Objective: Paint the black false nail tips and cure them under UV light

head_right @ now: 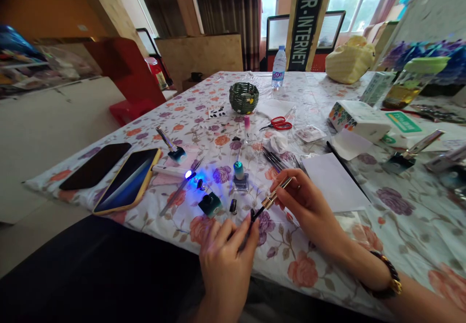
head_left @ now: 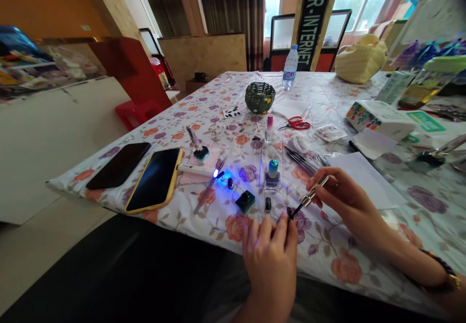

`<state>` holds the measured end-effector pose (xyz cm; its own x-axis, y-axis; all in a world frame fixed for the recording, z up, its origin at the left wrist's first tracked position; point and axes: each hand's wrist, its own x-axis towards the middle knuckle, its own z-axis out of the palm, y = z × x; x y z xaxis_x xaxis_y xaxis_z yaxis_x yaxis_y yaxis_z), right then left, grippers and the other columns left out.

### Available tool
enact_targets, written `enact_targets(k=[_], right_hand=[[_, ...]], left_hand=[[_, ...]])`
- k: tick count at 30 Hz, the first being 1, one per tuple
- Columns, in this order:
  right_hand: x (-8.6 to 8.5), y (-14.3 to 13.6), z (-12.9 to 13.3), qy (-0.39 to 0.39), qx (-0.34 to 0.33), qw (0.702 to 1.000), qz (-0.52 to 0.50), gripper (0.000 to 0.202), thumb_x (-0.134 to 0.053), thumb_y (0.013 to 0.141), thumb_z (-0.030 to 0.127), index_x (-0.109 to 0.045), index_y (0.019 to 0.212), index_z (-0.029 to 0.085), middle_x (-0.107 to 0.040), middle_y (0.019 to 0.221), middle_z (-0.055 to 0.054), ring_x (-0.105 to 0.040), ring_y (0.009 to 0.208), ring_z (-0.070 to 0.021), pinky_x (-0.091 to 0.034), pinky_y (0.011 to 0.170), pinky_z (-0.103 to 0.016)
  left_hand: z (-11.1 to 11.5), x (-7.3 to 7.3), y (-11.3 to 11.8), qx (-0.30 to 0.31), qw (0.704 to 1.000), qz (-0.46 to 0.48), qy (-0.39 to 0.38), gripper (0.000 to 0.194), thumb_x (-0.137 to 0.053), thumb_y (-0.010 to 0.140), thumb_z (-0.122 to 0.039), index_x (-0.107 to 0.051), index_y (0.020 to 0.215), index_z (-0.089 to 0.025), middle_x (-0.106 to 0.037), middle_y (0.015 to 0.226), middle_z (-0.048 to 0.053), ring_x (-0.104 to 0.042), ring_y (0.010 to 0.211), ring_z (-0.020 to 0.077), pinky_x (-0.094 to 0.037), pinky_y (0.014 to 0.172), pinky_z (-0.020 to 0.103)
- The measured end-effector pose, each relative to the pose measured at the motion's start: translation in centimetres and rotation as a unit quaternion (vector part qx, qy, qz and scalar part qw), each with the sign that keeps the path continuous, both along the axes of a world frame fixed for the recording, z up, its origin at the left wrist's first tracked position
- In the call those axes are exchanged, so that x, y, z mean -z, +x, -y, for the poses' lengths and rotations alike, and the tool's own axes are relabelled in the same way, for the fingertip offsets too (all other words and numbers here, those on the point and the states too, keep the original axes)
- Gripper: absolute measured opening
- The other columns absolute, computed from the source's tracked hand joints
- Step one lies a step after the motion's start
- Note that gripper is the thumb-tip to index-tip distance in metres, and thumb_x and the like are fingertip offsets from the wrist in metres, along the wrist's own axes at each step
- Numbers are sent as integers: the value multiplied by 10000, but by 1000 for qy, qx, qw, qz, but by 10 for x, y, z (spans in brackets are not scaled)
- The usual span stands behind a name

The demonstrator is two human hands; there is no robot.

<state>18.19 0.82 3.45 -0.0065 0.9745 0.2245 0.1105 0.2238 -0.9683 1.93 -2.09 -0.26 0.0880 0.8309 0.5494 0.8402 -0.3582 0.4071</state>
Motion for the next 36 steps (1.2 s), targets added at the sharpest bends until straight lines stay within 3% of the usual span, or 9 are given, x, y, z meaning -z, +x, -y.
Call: enact_targets(k=[7, 14, 20, 26, 31, 36], right_hand=[[3, 4, -1, 37, 26, 999, -27, 152, -539, 828, 233, -516, 978, 237, -574, 877, -9, -513, 650, -84, -457, 592, -209], [0, -1, 3, 21, 6, 1000, 1, 153, -520, 839, 231, -501, 991, 238, -561, 873, -12, -515, 673, -95, -448, 515, -189], [-4, 0, 5, 60, 35, 998, -1, 145, -520, 840, 197, -505, 979, 237, -568, 875, -9, -512, 662, -82, -459, 610, -207], [-2, 0, 8, 41, 11, 999, 14, 186, -528, 836, 190, -497, 1007, 255, -568, 914, -12, -520, 713, -89, -461, 612, -195], [0, 1, 8, 81, 28, 996, -10, 207, -519, 837, 161, -492, 1020, 253, -566, 913, -13, -524, 715, -90, -469, 647, -209], [0, 1, 10, 82, 0, 996, 28, 215, -521, 834, 147, -494, 1025, 243, -569, 916, -20, -534, 732, -93, -462, 603, -191]], left_hand=[[-1, 1, 1, 5, 1000, 18, 6, 168, -534, 815, -266, -697, 850, -248, -595, 615, 53, -495, 640, 205, -369, 584, 372], [-1, 1, 2, 14, 1000, 19, 17, 164, -529, 818, -241, -690, 846, -233, -588, 594, 47, -485, 631, 194, -353, 579, 358], [-1, 0, 3, 15, 999, 19, 30, 113, -583, 780, -203, -688, 823, -212, -589, 600, 15, -475, 624, 173, -343, 587, 326], [-2, -1, 3, 15, 999, 17, 48, 95, -610, 752, -174, -691, 802, -189, -581, 600, 4, -463, 610, 168, -330, 592, 307], [-2, -1, 3, 17, 998, 21, 53, 108, -615, 747, -168, -691, 822, -186, -577, 606, 5, -453, 606, 165, -337, 602, 301], [-2, -2, 3, 22, 998, 22, 49, 116, -612, 750, -163, -688, 836, -183, -569, 587, 5, -453, 602, 168, -329, 585, 304]])
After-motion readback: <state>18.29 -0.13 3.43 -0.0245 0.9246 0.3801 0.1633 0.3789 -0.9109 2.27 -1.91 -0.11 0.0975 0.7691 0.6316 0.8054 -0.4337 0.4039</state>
